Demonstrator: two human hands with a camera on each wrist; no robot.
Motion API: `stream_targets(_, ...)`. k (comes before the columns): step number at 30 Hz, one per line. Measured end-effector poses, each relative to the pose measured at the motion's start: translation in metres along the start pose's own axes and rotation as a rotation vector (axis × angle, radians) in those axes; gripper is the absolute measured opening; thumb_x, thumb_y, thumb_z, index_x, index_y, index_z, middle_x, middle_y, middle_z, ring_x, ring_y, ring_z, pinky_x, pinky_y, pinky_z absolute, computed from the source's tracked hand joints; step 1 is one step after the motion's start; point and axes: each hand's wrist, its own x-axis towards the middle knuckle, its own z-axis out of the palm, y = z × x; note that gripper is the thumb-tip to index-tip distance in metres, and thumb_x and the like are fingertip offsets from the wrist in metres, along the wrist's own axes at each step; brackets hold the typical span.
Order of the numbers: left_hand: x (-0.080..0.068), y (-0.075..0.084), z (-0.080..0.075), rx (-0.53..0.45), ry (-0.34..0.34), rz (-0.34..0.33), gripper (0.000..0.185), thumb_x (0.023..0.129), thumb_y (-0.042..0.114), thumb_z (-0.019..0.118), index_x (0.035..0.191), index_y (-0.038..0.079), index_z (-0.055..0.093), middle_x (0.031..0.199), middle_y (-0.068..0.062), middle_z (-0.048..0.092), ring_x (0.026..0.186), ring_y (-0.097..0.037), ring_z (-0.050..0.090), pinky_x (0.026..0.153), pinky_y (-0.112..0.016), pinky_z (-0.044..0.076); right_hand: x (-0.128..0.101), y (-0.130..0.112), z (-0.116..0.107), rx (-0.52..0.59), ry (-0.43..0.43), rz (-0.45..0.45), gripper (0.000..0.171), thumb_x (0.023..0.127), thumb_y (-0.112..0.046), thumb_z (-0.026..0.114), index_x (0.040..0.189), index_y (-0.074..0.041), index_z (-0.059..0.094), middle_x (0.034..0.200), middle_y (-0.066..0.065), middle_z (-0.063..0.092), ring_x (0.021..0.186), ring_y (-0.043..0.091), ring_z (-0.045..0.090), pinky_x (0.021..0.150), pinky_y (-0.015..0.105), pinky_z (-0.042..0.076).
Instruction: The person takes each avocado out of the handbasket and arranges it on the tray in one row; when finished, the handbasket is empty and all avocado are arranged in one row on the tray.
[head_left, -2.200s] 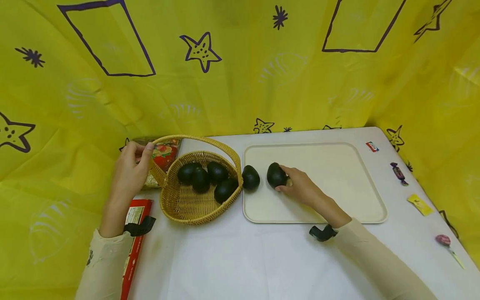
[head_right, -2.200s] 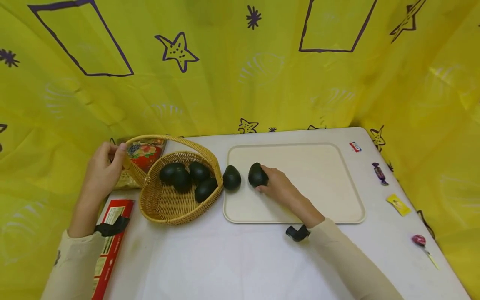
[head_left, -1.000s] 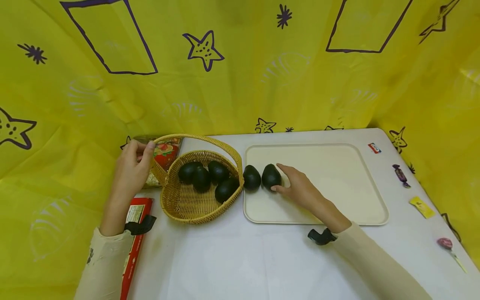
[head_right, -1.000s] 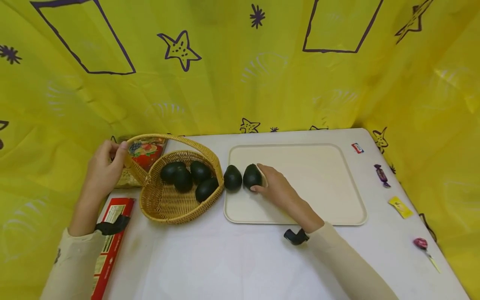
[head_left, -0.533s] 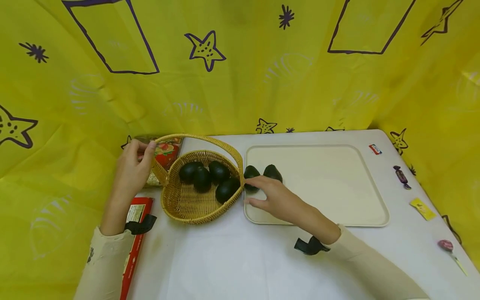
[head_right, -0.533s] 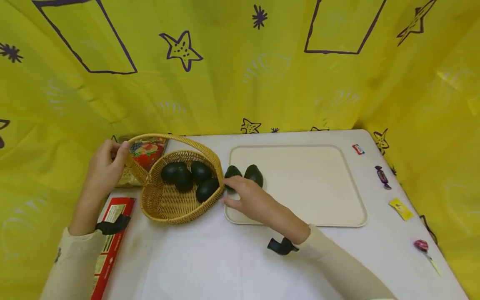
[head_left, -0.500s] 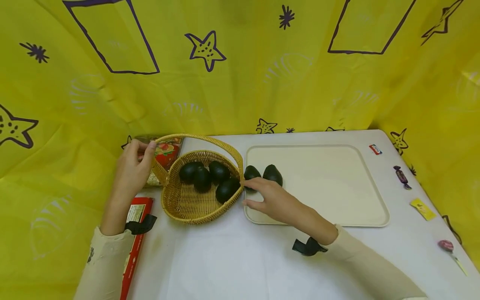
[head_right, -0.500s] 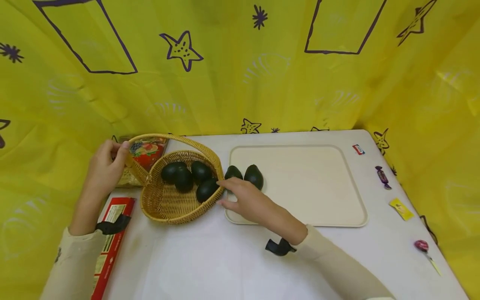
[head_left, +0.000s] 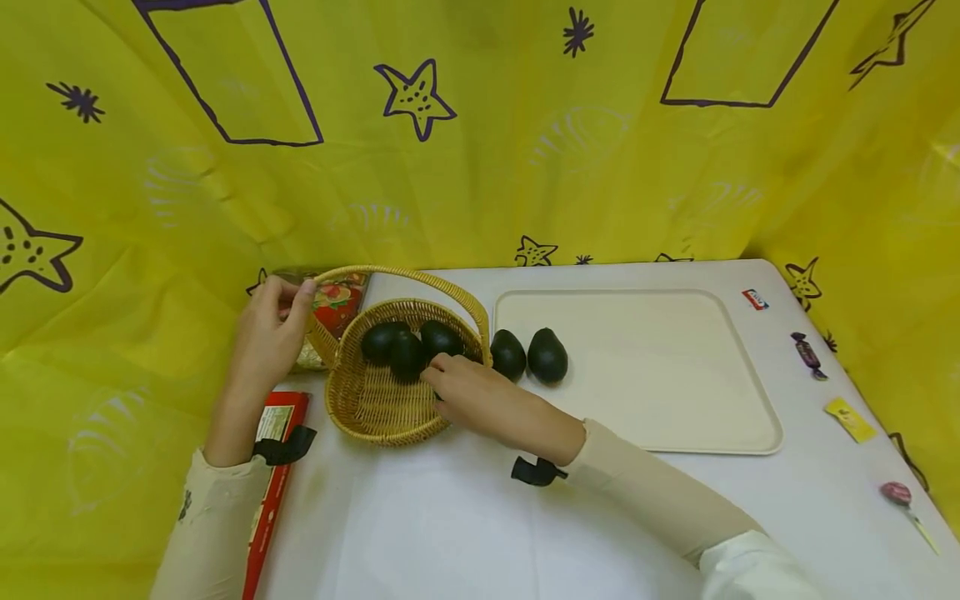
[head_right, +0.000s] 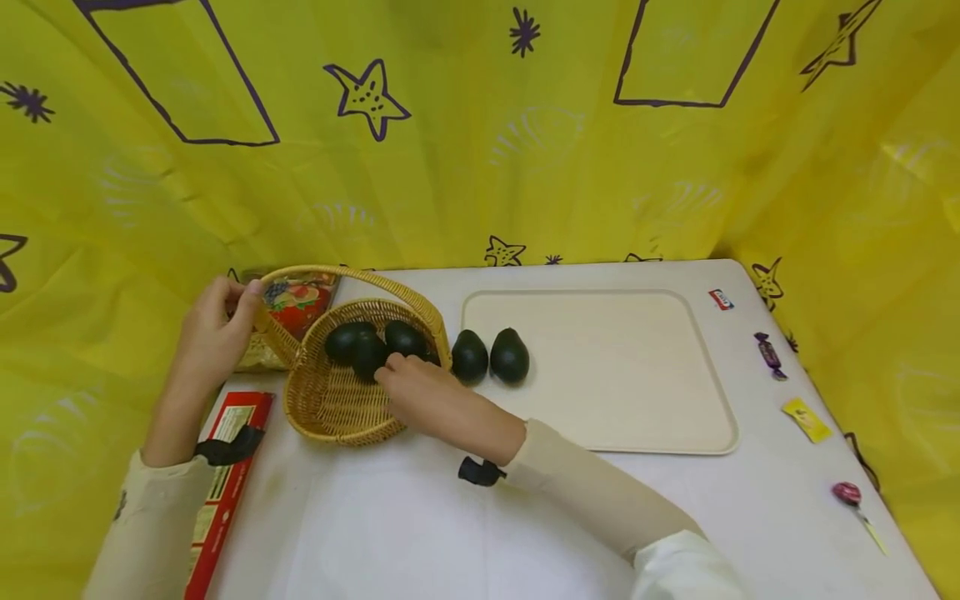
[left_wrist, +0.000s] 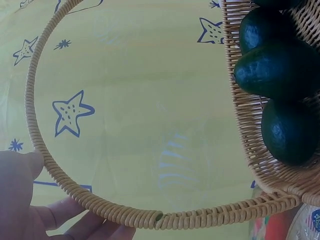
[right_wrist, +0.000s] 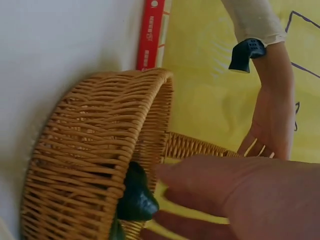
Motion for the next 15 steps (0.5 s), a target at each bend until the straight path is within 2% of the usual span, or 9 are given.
stream_targets(3, 0.0, 0.0, 0.0, 0.001, 0.0, -0.002, 0.058, 0.112, 0.052, 0.043, 0.123, -0.004, 0.054, 0.13, -0.028, 0.054, 0.126, -0.051, 0.055, 0.106, -0.068, 0.042, 0.014, -0.007, 0.001, -0.101, -0.114, 0.06, 0.022, 0.104, -0.01, 0.066, 0.125, -0.007, 0.07, 0.114, 0.009, 0.065, 0.092, 0.021, 0.064, 0.072, 0.026, 0.054)
stream_targets(5, 0.0, 0.001, 0.0, 0.001, 0.0, -0.002, 0.058, 0.112, 0.052, 0.043, 0.122, -0.004, 0.054, 0.13, -0.028, 0.054, 0.126, -0.051, 0.055, 0.107, -0.068, 0.043, 0.021, -0.011, 0.0, -0.147, -0.196, 0.105, 0.02, 0.105, -0.01, 0.065, 0.123, -0.008, 0.071, 0.111, 0.009, 0.065, 0.09, 0.02, 0.063, 0.07, 0.027, 0.053)
stream_targets(9, 0.0, 0.001, 0.001, -0.003, 0.004, -0.002, 0.058, 0.112, 0.052, 0.044, 0.122, -0.004, 0.055, 0.129, -0.028, 0.054, 0.126, -0.051, 0.056, 0.108, -0.068, 0.043, 0.03, -0.015, 0.0, -0.231, -0.249, 0.128, 0.015, 0.102, -0.012, 0.069, 0.117, -0.011, 0.073, 0.108, 0.008, 0.067, 0.089, 0.021, 0.062, 0.072, 0.031, 0.056)
stream_targets(12, 0.0, 0.001, 0.001, -0.007, 0.01, 0.001, 0.057, 0.112, 0.051, 0.044, 0.122, -0.004, 0.055, 0.128, -0.028, 0.055, 0.125, -0.05, 0.056, 0.107, -0.067, 0.043, 0.037, -0.016, -0.001, -0.273, -0.297, 0.164, 0.016, 0.104, -0.015, 0.066, 0.118, -0.012, 0.074, 0.112, 0.007, 0.068, 0.095, 0.022, 0.063, 0.077, 0.034, 0.059)
stream_targets(15, 0.0, 0.001, 0.001, -0.007, 0.015, 0.001, 0.057, 0.112, 0.051, 0.044, 0.121, -0.004, 0.055, 0.127, -0.028, 0.055, 0.124, -0.05, 0.056, 0.106, -0.066, 0.044, 0.044, -0.014, -0.001, -0.25, -0.356, 0.213, 0.02, 0.106, -0.015, 0.064, 0.122, -0.012, 0.074, 0.119, 0.008, 0.067, 0.104, 0.024, 0.064, 0.081, 0.036, 0.06)
